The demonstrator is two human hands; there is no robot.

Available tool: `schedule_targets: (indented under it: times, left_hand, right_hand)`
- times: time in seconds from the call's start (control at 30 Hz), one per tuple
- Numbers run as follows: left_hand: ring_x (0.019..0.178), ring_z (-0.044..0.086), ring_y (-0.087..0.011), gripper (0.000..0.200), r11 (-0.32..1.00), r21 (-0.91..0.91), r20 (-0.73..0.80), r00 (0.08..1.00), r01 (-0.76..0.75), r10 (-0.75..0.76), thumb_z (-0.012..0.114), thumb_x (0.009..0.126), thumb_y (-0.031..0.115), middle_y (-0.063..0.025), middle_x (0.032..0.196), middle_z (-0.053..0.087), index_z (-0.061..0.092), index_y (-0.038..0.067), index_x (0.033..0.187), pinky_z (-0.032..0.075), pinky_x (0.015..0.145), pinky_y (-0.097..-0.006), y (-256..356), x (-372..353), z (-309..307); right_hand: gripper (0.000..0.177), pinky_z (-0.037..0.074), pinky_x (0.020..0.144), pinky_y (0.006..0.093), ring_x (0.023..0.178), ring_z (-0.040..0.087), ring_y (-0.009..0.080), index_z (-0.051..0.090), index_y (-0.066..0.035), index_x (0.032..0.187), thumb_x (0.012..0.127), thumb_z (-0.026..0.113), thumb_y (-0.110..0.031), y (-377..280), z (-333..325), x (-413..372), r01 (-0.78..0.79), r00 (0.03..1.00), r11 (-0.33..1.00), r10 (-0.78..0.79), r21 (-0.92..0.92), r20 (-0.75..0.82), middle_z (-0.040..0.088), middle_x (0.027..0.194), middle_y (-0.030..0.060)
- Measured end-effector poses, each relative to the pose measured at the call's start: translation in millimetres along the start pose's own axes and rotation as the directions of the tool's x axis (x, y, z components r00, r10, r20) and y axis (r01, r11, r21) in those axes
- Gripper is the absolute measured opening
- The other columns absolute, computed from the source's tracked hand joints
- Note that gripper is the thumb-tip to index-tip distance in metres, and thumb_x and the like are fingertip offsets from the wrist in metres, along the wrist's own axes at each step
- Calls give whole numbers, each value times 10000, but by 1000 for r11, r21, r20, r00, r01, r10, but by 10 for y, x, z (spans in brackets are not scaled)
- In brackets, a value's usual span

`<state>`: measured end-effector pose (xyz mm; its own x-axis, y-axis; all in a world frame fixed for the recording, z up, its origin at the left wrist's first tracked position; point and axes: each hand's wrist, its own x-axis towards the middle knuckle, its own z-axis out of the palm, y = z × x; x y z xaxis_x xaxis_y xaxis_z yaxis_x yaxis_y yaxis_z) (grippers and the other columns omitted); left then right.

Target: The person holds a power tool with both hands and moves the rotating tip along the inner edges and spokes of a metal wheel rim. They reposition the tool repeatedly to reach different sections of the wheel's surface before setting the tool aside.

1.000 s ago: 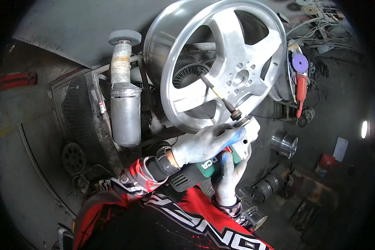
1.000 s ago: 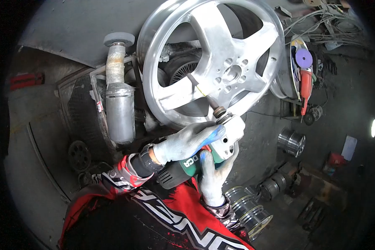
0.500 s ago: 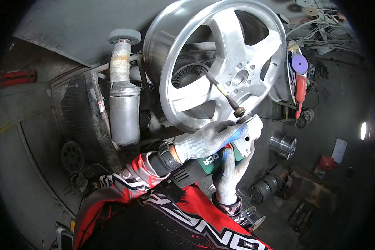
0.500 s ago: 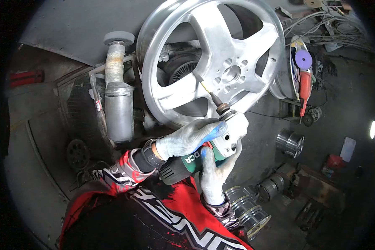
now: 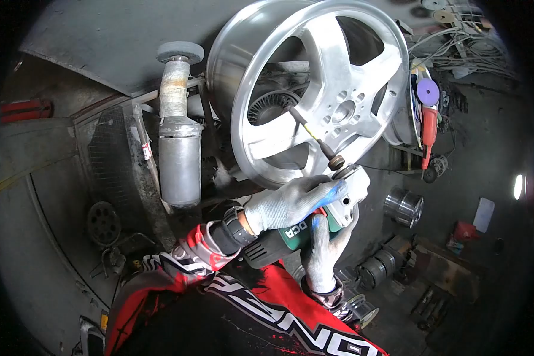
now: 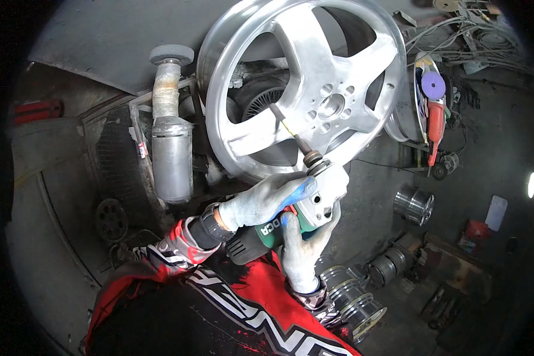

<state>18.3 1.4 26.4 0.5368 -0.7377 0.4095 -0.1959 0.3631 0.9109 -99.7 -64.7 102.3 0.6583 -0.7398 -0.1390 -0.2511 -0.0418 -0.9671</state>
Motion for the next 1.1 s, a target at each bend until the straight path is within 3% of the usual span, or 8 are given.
schedule_targets:
  times: [0.13,0.27,0.37,0.63,0.73,0.9,1.0,1.1]
  left_hand:
    - [1196,596,-391,430,926,-262,41,962,272,-271,547,992,68,-219,1325,559,486,51,1417,504,1012,-441,164,-72,-26]
    - [1209,599,-358,435,885,-314,94,939,342,-330,530,1010,79,-212,1333,563,460,35,1436,495,1027,-418,186,-5,-37]
    - [1217,599,-347,434,984,-167,50,997,67,-59,521,1012,75,-214,1327,572,457,21,1437,488,1036,-412,68,134,-17]
    - [1229,595,-353,442,996,64,-3,998,62,-62,505,1028,90,-225,1358,554,433,8,1457,482,1051,-408,40,-113,54]
    - [1235,593,-348,456,991,-101,37,995,91,-88,514,1020,84,-223,1361,553,425,-3,1458,483,1052,-408,57,32,18]
    - [1248,586,-337,444,995,-29,26,996,91,-90,522,1021,95,-211,1358,557,439,-21,1441,481,1052,-408,30,-11,56]
    - [1132,631,-375,412,911,-340,-9,968,233,-251,511,1006,119,-201,1280,597,484,62,1413,524,946,-421,106,-95,63]
    - [1146,629,-385,412,980,189,-85,995,63,-48,520,1001,129,-195,1311,583,492,67,1408,524,967,-431,110,-303,39]
  right_hand:
    - [850,360,1124,401,1318,464,243,214,2,1543,845,699,-11,39,-41,-57,-68,997,997,67,30,33,447,1438,168]
    - [834,363,1122,401,1313,468,240,229,-6,1538,847,695,-12,-12,-6,-24,-76,997,994,76,78,3,451,1436,163]
    - [816,367,1119,400,1294,484,235,230,-19,1540,858,676,8,-45,12,51,-66,997,994,69,84,-31,464,1424,154]
    - [766,413,1090,386,1278,515,232,239,-37,1550,917,671,-37,41,-74,2,22,997,1000,-23,10,74,486,1419,133]
    - [775,419,1084,390,1268,524,243,236,-36,1550,914,679,-43,-1,-62,34,7,999,1000,-6,-30,52,494,1409,142]
    - [864,380,1110,408,1291,485,244,197,0,1540,836,696,1,-54,-26,20,-65,998,997,65,29,4,448,1424,173]
    - [903,383,1107,406,1292,483,249,181,12,1541,813,715,-10,4,-54,-56,-46,998,999,46,-3,40,437,1429,181]
    - [936,378,1108,403,1302,473,254,175,25,1539,797,743,-28,-20,-24,-135,-82,994,996,85,-44,71,431,1429,199]
